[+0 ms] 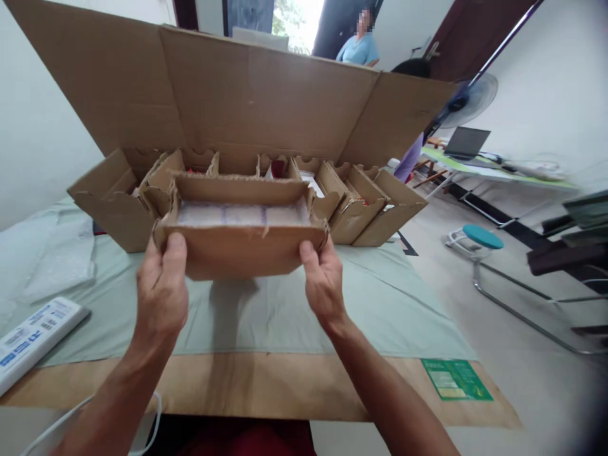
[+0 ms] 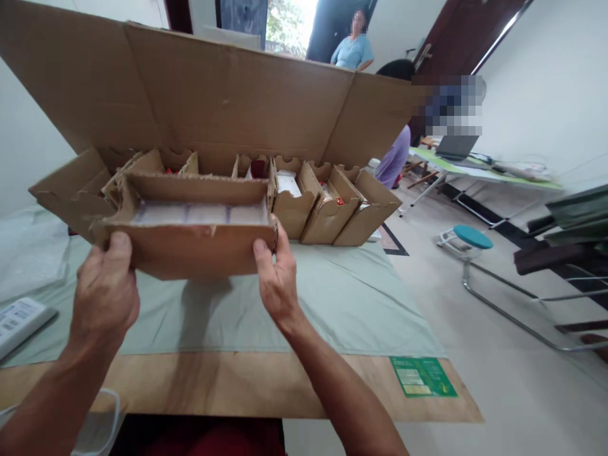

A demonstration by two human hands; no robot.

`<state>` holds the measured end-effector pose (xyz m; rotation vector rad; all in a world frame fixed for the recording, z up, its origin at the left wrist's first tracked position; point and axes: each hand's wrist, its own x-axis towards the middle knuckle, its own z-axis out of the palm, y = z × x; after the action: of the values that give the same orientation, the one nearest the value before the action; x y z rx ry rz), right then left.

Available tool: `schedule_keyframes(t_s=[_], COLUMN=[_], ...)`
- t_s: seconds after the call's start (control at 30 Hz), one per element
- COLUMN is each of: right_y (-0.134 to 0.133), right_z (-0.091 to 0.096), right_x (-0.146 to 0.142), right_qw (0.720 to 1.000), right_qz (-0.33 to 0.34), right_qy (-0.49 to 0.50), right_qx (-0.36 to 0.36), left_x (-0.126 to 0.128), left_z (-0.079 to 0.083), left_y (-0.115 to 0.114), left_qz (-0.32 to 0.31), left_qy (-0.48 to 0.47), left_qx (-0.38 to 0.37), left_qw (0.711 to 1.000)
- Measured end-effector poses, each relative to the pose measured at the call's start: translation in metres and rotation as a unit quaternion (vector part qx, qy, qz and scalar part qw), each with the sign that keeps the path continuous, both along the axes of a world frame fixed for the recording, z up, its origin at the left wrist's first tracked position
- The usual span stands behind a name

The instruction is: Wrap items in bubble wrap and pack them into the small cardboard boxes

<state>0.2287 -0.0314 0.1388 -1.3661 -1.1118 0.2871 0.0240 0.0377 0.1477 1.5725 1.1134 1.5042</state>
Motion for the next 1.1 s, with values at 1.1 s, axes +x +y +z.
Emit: schedule_keyframes(t_s=[1.1], right_y=[0.116], right_z=[-0.026], right_x=[0.012], right_qw=[0.975], right_qz=[0.182], right_qy=[-0.089], right_qx=[-0.087], left_x=[-0.006], left_z=[-0.073], left_y=[-0.117], left_qz=[-0.100], left_qy=[0.016], left_qx=[-0.134], left_qw=[0.986])
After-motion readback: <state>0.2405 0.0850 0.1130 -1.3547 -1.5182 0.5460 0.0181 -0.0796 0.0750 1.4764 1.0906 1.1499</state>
